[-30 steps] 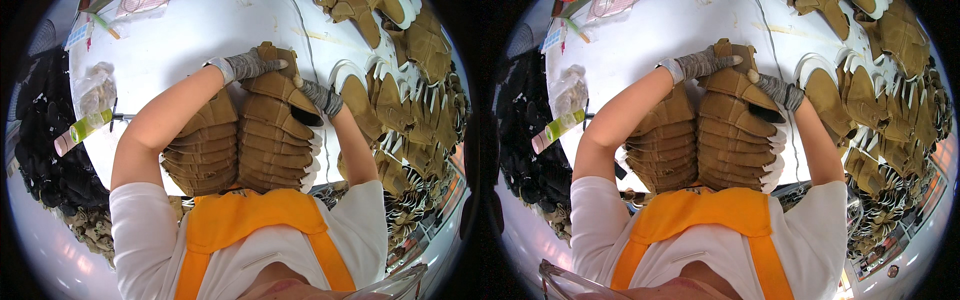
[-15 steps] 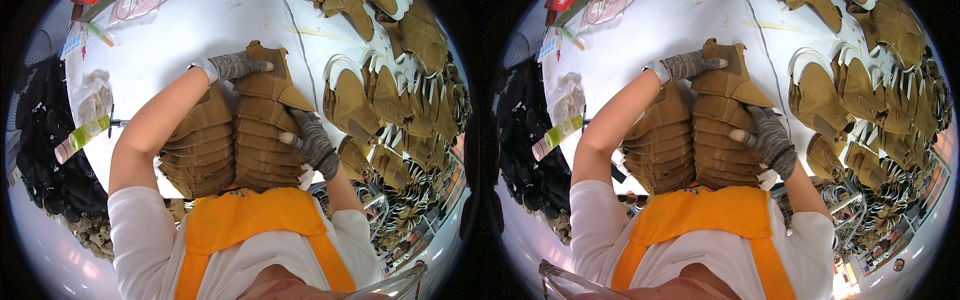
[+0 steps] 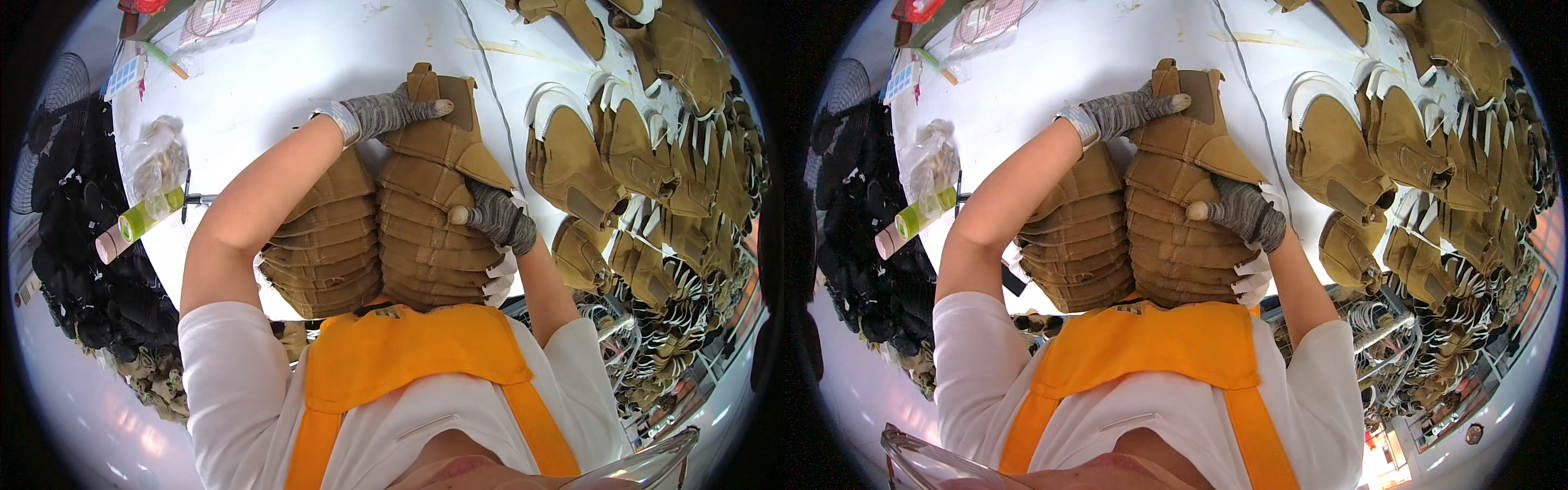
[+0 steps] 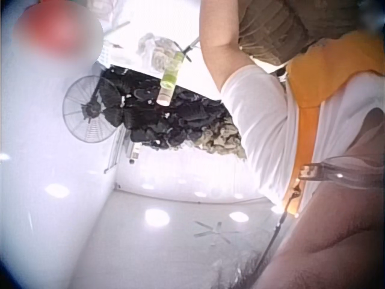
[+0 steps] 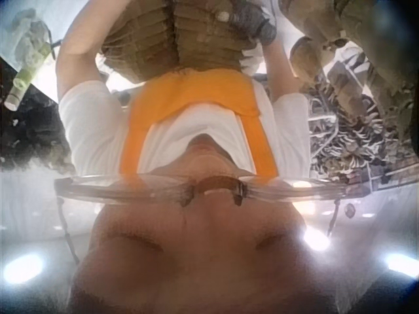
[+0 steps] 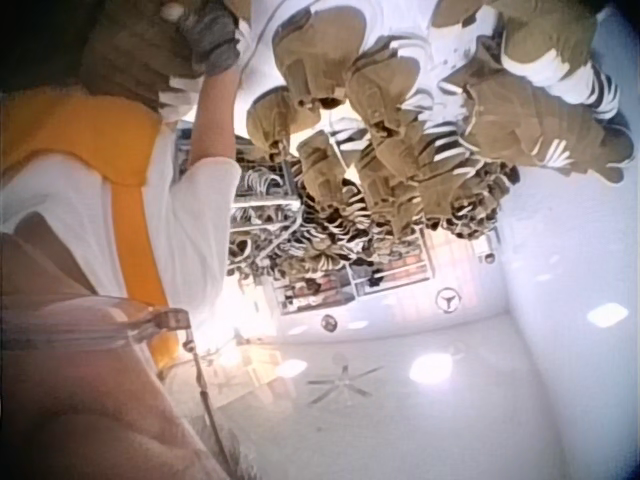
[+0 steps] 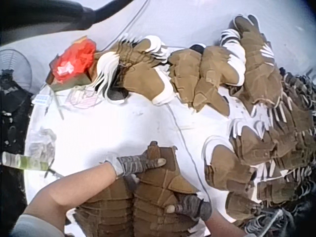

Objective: The person bundles stacks of tan shoe upper components using white strings and secures the ends by hand.

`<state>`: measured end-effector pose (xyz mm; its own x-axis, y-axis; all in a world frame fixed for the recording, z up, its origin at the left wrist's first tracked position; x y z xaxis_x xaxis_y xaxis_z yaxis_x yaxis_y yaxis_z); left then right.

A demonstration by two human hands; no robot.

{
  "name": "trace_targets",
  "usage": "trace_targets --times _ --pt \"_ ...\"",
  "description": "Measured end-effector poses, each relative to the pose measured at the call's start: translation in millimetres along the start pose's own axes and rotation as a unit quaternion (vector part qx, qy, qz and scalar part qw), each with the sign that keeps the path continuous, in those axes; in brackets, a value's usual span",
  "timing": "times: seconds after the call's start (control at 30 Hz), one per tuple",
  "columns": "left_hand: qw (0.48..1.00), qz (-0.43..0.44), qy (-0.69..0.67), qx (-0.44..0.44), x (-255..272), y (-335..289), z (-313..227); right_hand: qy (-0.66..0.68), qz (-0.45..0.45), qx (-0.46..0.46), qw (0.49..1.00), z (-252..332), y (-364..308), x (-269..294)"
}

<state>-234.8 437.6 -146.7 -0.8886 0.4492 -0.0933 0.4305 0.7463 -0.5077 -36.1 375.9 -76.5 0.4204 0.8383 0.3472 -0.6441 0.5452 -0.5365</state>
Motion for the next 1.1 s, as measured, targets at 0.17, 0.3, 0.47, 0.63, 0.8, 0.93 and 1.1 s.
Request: trace_targets --times 0.17,0.3,0.47,0.63,0.8,0.93,1.1 --pt "0.998 0.059 -0.006 0.037 -17.7 -17.5 -23.9 0.138 -0.050 -0.011 0.989 6.6 -11.1 -3.6" --pt "0.997 0.060 0.030 0.032 -27.3 -28.0 -28.4 0.165 -0.063 -0.047 0.983 -3.3 -24.4 -16.2" --pt "0.996 0.069 0.020 0.050 -30.2 -43.8 -43.2 -0.123 0.078 -0.010 0.989 48.6 -50.7 42.5" --pt "0.996 0.084 0.029 0.010 -36.8 -34.8 -41.6 0.004 -0.100 0.119 0.988 23.5 10.2 113.3" --pt "0.995 0.082 0.044 0.022 -31.7 -31.9 -29.0 0.461 0.061 -0.135 0.875 -71.0 93.7 28.7" --pt "0.976 0.148 0.132 0.094 -42.6 -57.7 -54.5 0.457 0.086 -0.087 0.881 -41.7 78.7 1.9" --pt "0.915 0.225 0.324 0.085 -37.9 -69.6 -40.4 0.445 0.128 -0.080 0.882 -6.2 67.4 1.1"
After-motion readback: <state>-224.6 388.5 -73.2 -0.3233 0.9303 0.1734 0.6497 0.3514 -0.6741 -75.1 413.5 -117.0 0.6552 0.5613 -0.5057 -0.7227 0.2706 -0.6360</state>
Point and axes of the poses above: each hand's wrist, its own y-axis towards the middle knuckle, its own x-axis out of the back of the hand, z = x × y, the point moved 5 cm from there along y, towards the middle knuckle, and after that the axes turned 4 degrees about -x, right-handed, at the moved point
